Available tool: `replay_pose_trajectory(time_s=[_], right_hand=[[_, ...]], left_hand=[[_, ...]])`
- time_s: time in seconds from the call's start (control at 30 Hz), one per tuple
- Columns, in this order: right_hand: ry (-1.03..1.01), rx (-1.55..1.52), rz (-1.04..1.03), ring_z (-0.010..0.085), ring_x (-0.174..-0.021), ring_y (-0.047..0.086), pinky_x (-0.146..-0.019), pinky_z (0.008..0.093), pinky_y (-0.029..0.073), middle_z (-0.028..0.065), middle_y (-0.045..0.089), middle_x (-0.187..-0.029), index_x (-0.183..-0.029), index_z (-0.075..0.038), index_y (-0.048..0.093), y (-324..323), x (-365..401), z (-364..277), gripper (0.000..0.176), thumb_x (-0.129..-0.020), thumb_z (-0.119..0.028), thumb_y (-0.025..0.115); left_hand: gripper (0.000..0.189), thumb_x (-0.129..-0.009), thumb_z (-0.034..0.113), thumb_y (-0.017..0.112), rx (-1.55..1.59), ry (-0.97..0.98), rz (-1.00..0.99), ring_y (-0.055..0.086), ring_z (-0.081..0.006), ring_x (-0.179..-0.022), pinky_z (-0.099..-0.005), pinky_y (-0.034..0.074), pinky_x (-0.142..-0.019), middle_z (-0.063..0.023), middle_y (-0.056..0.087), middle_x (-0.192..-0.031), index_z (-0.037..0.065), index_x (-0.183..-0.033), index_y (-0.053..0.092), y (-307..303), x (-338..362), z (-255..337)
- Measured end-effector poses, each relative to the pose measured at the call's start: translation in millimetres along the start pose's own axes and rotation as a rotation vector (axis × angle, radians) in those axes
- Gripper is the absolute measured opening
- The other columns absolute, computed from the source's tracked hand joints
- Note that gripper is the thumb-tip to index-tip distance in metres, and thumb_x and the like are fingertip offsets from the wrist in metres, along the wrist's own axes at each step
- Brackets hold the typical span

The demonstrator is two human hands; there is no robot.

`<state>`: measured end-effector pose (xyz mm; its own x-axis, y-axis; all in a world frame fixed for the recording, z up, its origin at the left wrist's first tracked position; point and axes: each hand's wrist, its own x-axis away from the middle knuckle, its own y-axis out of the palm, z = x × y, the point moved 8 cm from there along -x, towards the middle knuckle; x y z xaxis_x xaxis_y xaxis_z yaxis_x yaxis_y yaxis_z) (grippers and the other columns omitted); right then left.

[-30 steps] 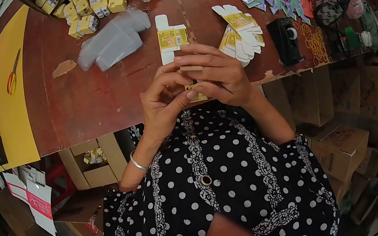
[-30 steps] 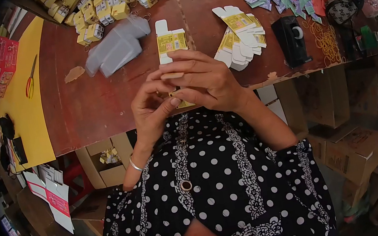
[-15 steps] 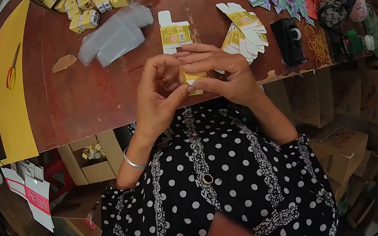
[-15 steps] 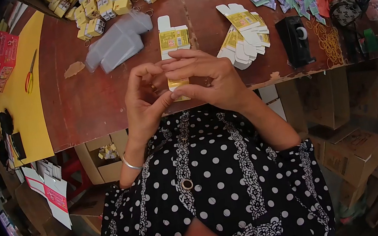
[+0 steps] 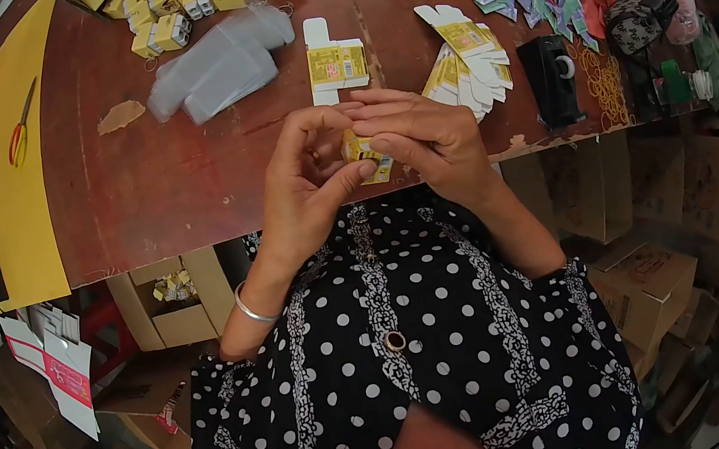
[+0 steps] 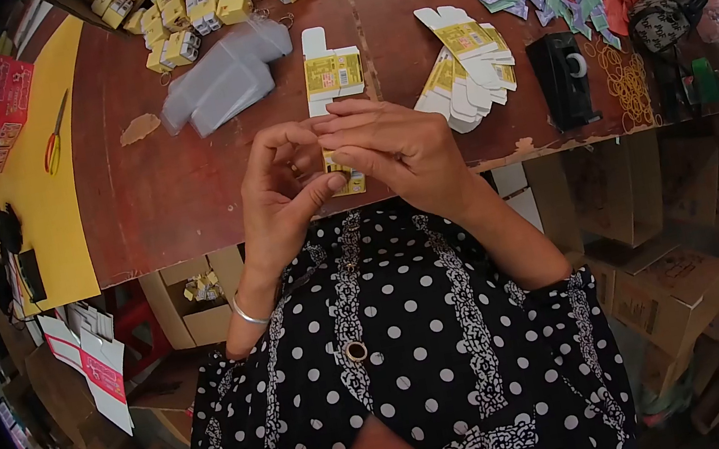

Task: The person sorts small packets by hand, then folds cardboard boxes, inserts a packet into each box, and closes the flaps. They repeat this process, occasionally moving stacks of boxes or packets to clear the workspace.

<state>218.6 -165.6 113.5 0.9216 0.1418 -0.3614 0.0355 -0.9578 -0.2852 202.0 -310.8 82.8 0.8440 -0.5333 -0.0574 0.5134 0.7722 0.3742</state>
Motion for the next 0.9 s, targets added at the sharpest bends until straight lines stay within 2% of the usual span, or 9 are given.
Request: replay_pose_trajectory(time_s=[0.07,0.27,0.4,0.47,0.5,0.6,0.77,0.83,0.9], right_hand=[[-0.193,0.143,-0.017,0.033,-0.121,0.065,-0.102,0.0429,0.052,0.0149,0.074,-0.116,-0.114,-0.002,0.075,0.4,-0.2,-11.9,0.026,-0.09,-0.011,0.073],[-0.358,0.461,-0.081,0.0341,-0.12,0.064,-0.1,0.0427,0.053,0.0145,0.068,-0.127,-0.121,-0.003,0.071,6.3,2.5,-21.4,0.034,-0.09,-0.015,0.073],[-0.235,0.38,-0.055,0.0315,-0.121,0.063,-0.098,0.0404,0.054,0.0159,0.064,-0.133,-0.128,-0.001,0.067,3.7,2.3,-16.1,0.039,-0.091,-0.013,0.072],[0.025,0.128,0.139,0.0258,-0.122,0.062,-0.095,0.0367,0.054,0.0165,0.059,-0.139,-0.132,0.0,0.063,-27.4,3.9,-3.3,0.04,-0.094,-0.01,0.068],[0.117,0.063,0.269,0.0199,-0.122,0.061,-0.098,0.0339,0.051,0.0152,0.065,-0.132,-0.127,0.005,0.065,-42.3,5.8,-0.8,0.032,-0.102,-0.014,0.059],[0.28,0.139,0.357,0.017,-0.113,0.065,-0.095,0.0302,0.051,0.0129,0.07,-0.122,-0.125,0.005,0.066,-81.5,22.0,27.7,0.028,-0.103,-0.012,0.058],[0.228,0.307,0.379,0.0143,-0.098,0.07,-0.084,0.0274,0.054,0.0105,0.075,-0.108,-0.115,0.0,0.072,-89.4,24.0,32.0,0.021,-0.099,-0.009,0.062],[0.233,0.281,0.407,0.0142,-0.095,0.07,-0.082,0.0284,0.055,0.0101,0.075,-0.106,-0.113,-0.001,0.073,-86.3,22.2,33.4,0.019,-0.098,-0.008,0.064],[0.22,0.294,0.384,0.0154,-0.093,0.071,-0.081,0.029,0.055,0.0104,0.075,-0.106,-0.113,-0.001,0.073,-78.4,15.1,33.5,0.019,-0.097,-0.007,0.065]], left_hand=[[0.04,-0.09,-0.009,0.068,0.03,0.013,0.018,0.06,-0.0164,-0.119,-0.0292,0.055,-0.098,-0.0073,0.054,-0.13,0.002,-0.124,0.05,0.5,0.0,-0.8],[0.023,-0.091,-0.008,0.067,0.04,0.047,0.032,0.059,-0.018,-0.122,-0.0297,0.054,-0.098,-0.0097,0.051,-0.141,0.001,-0.112,0.06,-7.1,0.1,-11.0],[0.015,-0.091,-0.008,0.067,-0.095,0.099,0.137,0.06,-0.0188,-0.121,-0.0302,0.054,-0.095,-0.011,0.053,-0.14,0.002,-0.102,0.065,-22.9,0.0,1.1],[0.015,-0.09,-0.009,0.066,-0.504,0.217,0.297,0.061,-0.0196,-0.12,-0.0309,0.055,-0.095,-0.0109,0.055,-0.138,0.002,-0.099,0.066,-54.2,2.5,30.1],[0.014,-0.089,-0.007,0.066,-0.69,0.327,0.393,0.061,-0.0207,-0.122,-0.0314,0.056,-0.093,-0.0114,0.056,-0.138,0.004,-0.099,0.067,-76.4,4.2,46.7],[0.021,-0.089,-0.006,0.067,-1.075,0.392,0.596,0.061,-0.0266,-0.123,-0.0355,0.055,-0.095,-0.0134,0.055,-0.138,0.007,-0.106,0.067,-142.3,11.2,80.2],[0.04,-0.085,0.005,0.076,-1.923,0.435,0.754,0.062,-0.0352,-0.117,-0.0377,0.053,-0.093,-0.0169,0.059,-0.13,0.01,-0.122,0.062,-147.6,-0.4,97.2],[0.042,-0.085,0.012,0.078,-1.593,0.511,0.575,0.062,-0.0325,-0.115,-0.037,0.055,-0.084,-0.017,0.061,-0.127,0.008,-0.123,0.06,-125.1,-20.1,88.7],[0.045,-0.085,0.022,0.08,-1.126,-0.057,0.428,0.061,-0.0304,-0.113,-0.0393,0.056,-0.078,-0.0162,0.061,-0.119,0.005,-0.12,0.059,-101.3,-47.9,33.7]])
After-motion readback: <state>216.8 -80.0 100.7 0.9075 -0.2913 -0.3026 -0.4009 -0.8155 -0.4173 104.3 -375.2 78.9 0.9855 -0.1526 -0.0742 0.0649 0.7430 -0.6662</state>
